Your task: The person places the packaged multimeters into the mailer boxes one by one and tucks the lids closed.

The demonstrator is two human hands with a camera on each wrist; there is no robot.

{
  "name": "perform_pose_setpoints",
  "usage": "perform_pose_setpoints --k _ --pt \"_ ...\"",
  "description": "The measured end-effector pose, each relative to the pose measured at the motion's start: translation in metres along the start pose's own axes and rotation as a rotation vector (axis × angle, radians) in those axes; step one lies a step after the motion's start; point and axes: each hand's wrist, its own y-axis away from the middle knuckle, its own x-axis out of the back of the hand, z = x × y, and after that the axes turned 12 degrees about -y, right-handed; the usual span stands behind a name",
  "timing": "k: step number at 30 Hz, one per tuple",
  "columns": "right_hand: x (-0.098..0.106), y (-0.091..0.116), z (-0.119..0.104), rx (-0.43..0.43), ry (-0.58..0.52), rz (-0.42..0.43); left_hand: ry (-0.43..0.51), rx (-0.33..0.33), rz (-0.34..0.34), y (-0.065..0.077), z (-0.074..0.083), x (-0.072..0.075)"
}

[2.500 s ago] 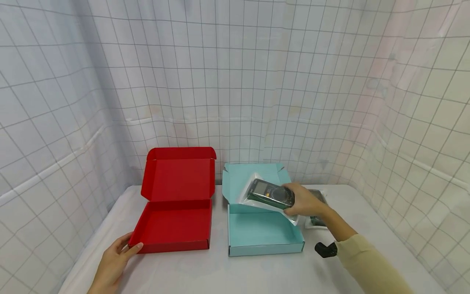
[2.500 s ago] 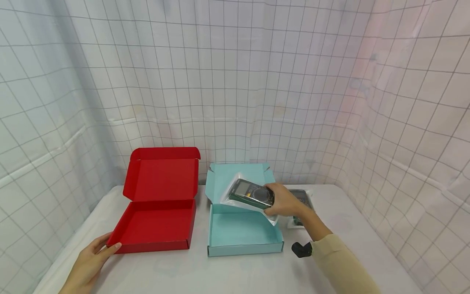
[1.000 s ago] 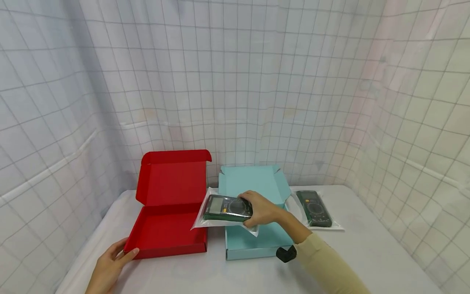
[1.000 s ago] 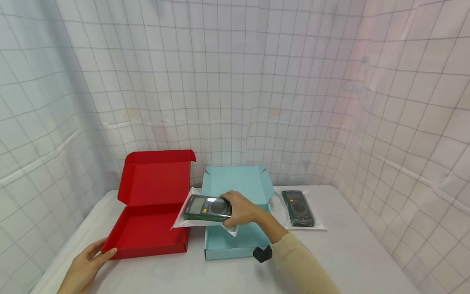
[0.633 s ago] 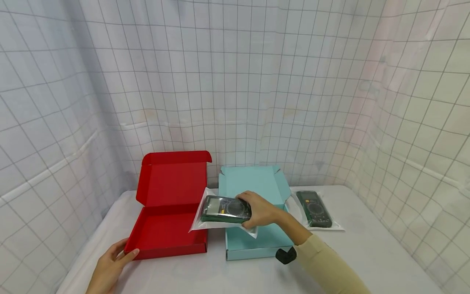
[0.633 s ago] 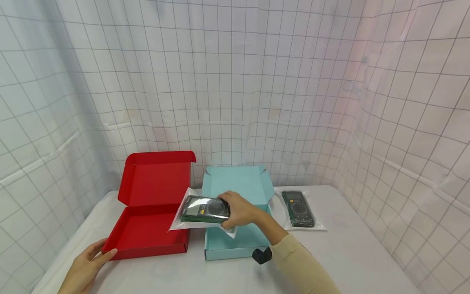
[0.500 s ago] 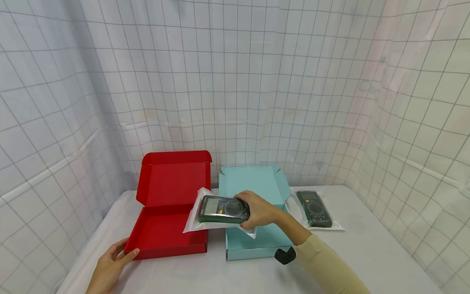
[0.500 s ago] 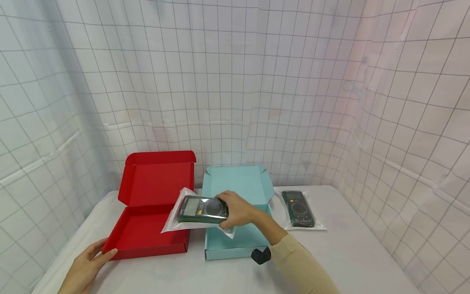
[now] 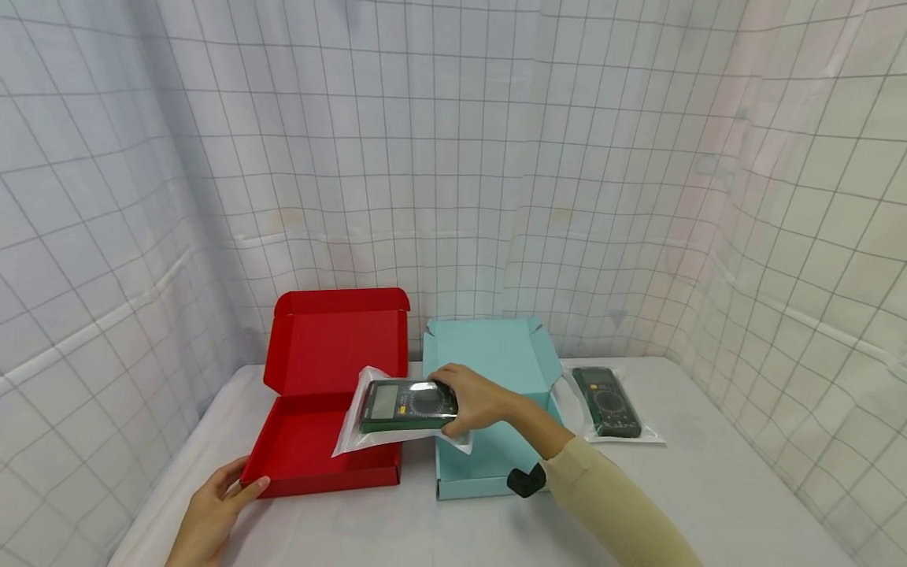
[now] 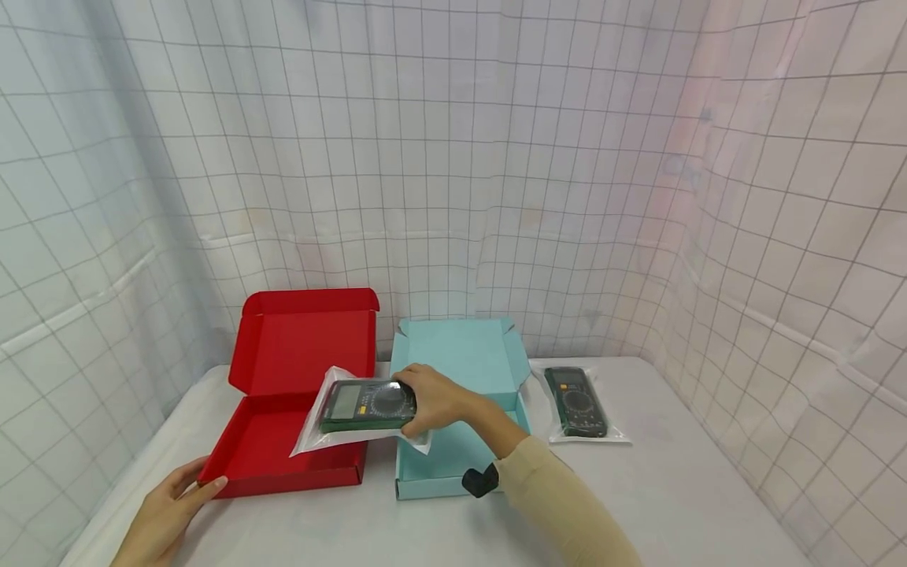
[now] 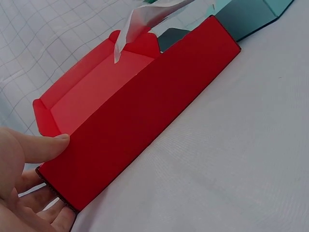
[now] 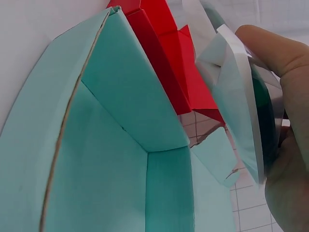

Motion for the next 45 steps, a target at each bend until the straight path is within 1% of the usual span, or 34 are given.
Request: perform_pose_setpoints --k 5,12,17,24,28,32,39,45 --pt "-0.005 -0.015 -0.003 -0.016 0.007 -0.038 -0.016 0.021 0.006 0.002 0.001 0.001" --pt "-0.010 -0.032 -0.010 -0.010 0.029 -0.070 -0.003 0.019 0.032 0.002 0.002 0.000" --pt "-0.013 -0.042 -0.016 -0.027 0.057 -0.084 0.004 0.020 0.029 0.002 0.002 -0.003" --pt "-0.022 -0.059 -0.020 -0.018 0.069 -0.104 0.023 0.025 0.036 0.004 0.002 -0.002" --pt "-0.026 -0.065 -0.020 -0.015 0.090 -0.115 0.016 0.024 0.032 0.004 0.002 -0.002" --pt "-0.029 -0.071 -0.023 -0.016 0.103 -0.125 0.013 0.028 0.035 0.005 0.004 -0.004" --pt "-0.036 -0.084 -0.024 -0.006 0.103 -0.153 0.019 0.032 0.042 0.004 0.004 -0.004" --pt "-0.046 -0.091 -0.022 0.003 0.093 -0.183 -0.005 0.040 0.048 0.003 0.002 -0.005"
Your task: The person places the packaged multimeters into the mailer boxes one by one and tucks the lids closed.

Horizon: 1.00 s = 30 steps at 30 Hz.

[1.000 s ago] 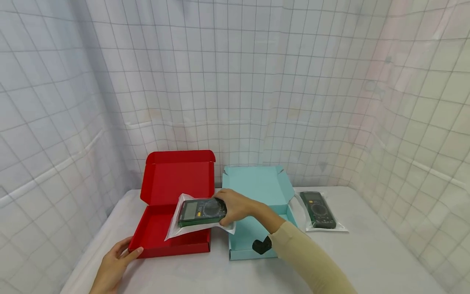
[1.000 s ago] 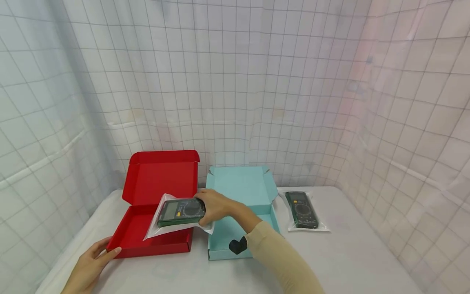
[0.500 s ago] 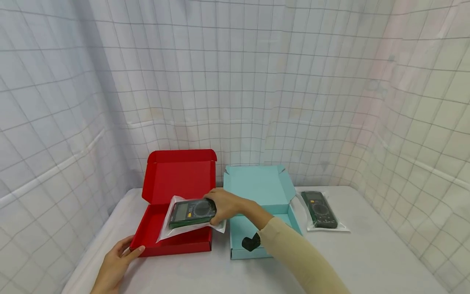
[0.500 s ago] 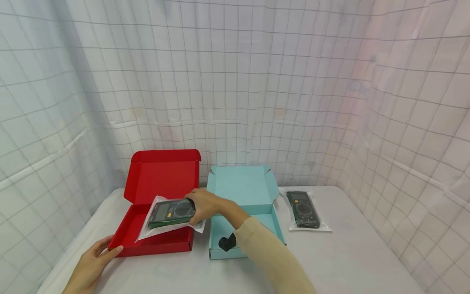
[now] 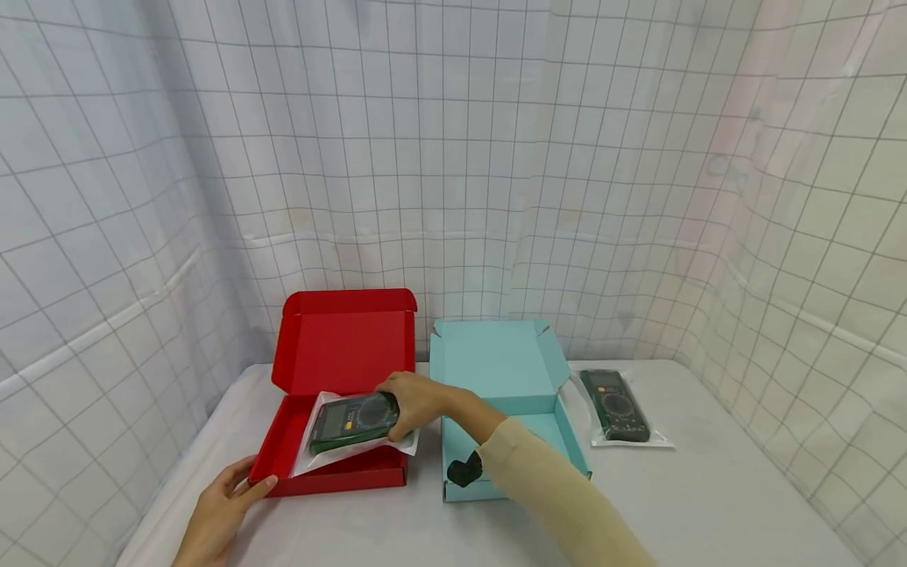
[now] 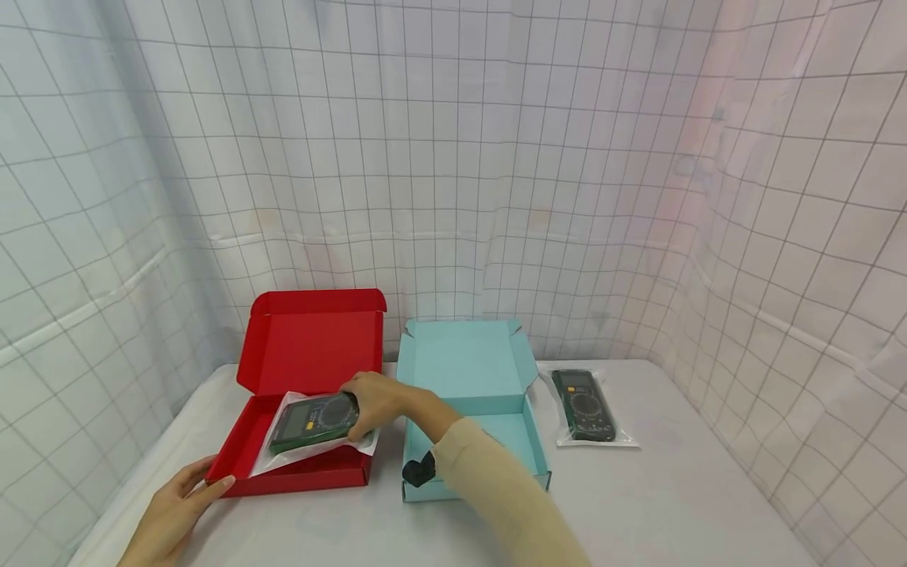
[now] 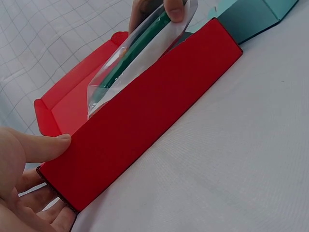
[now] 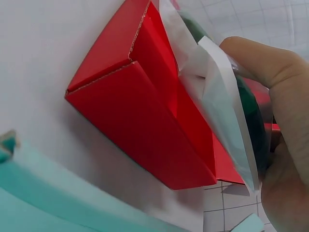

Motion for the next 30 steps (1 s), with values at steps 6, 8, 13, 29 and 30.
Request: perform_pose_setpoints --k 6,8,13,29,30 --pt "-0.007 -0.007 -0.002 -0.008 0.000 -0.002 0.002 -0.003 -0.003 0.000 -0.001 0.001" --pt "-0.009 -0.009 -0.003 -0.017 -0.010 -0.003 0.001 -0.004 -0.008 -0.001 0.000 0.001" --pt "-0.014 -0.015 -0.003 -0.038 -0.052 0.004 -0.016 -0.014 -0.021 -0.001 -0.001 0.003" --pt "-0.033 -0.030 -0.006 -0.078 -0.111 0.066 -0.033 0.027 -0.010 -0.006 0.001 -0.002" --pt "-0.035 -0.030 -0.007 -0.077 -0.113 0.065 -0.046 0.034 -0.005 -0.006 0.002 -0.002"
